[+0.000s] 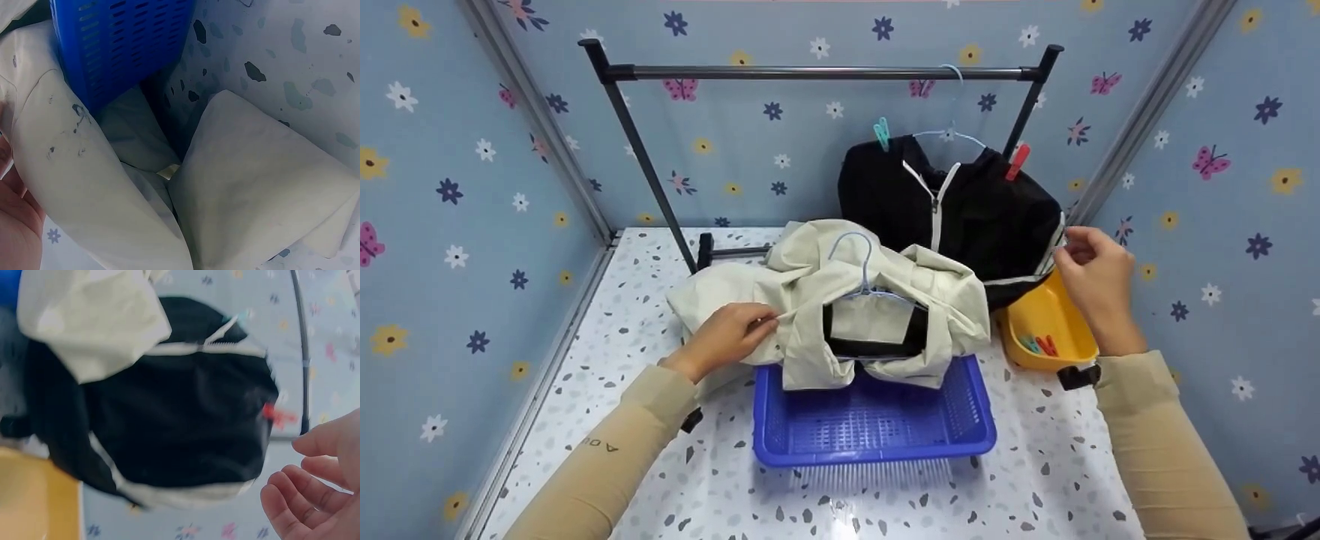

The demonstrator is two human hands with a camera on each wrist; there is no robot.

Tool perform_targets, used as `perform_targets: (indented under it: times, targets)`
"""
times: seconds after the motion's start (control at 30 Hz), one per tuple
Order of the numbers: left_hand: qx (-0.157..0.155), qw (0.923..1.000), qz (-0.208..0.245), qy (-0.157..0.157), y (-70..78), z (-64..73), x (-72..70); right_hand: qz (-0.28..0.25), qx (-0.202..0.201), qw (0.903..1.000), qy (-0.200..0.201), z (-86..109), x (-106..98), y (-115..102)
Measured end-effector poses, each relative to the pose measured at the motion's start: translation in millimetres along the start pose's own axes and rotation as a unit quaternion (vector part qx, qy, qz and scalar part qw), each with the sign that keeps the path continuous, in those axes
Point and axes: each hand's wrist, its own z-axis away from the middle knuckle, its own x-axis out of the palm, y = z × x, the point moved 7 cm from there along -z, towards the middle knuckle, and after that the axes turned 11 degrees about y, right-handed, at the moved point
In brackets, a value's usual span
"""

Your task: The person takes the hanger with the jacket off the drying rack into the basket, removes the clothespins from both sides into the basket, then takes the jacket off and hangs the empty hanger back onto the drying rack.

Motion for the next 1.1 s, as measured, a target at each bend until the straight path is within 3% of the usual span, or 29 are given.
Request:
perform_targets:
  times: [0.1, 0.27, 0.37, 0.53, 0.73, 0.8, 0.93, 1.1]
  targets:
    - [0.007, 1.0, -0.003, 0.005, 0.6, 0.1, 0.2, -0.024, -0.03, 0.9992, -0.009, 4.8, 9.3, -17.4]
    - [0.033, 0.9991, 0.01, 0.026, 1.2, -1.8, 1.3, -0.032, -0.049, 0.9968, -0.054, 15.7, 31.2, -39.0]
    - [0.057, 0.9971, 0.032, 0.039, -9.9, -3.2, 9.4, -0.039, -0.055, 0.9944, -0.081, 22.0, 47.4, -48.3]
    - [0.054, 0.9973, 0.042, 0.028, -8.2, -8.1, 13.3, -0.051, -0.076, 0.9888, -0.117, 31.8, 71.5, -66.9]
    - [0.05, 0.9985, 0.014, 0.02, -41.8, -7.0, 36.2, -0.04, -0.109, 0.979, -0.167, 45.8, 99.1, -87.4]
    - [0.057, 0.9981, 0.011, 0.019, -46.2, -6.0, 38.8, -0.039, -0.12, 0.9751, -0.182, 50.3, 107.2, -93.3]
    - [0.081, 0.9962, 0.01, 0.03, -46.2, -6.0, 39.8, -0.06, -0.128, 0.968, -0.208, 56.3, 119.7, -104.7]
    - [0.078, 0.9963, -0.001, 0.036, -40.3, -9.9, 37.4, -0.078, -0.125, 0.9578, -0.247, 62.3, 134.0, -117.4]
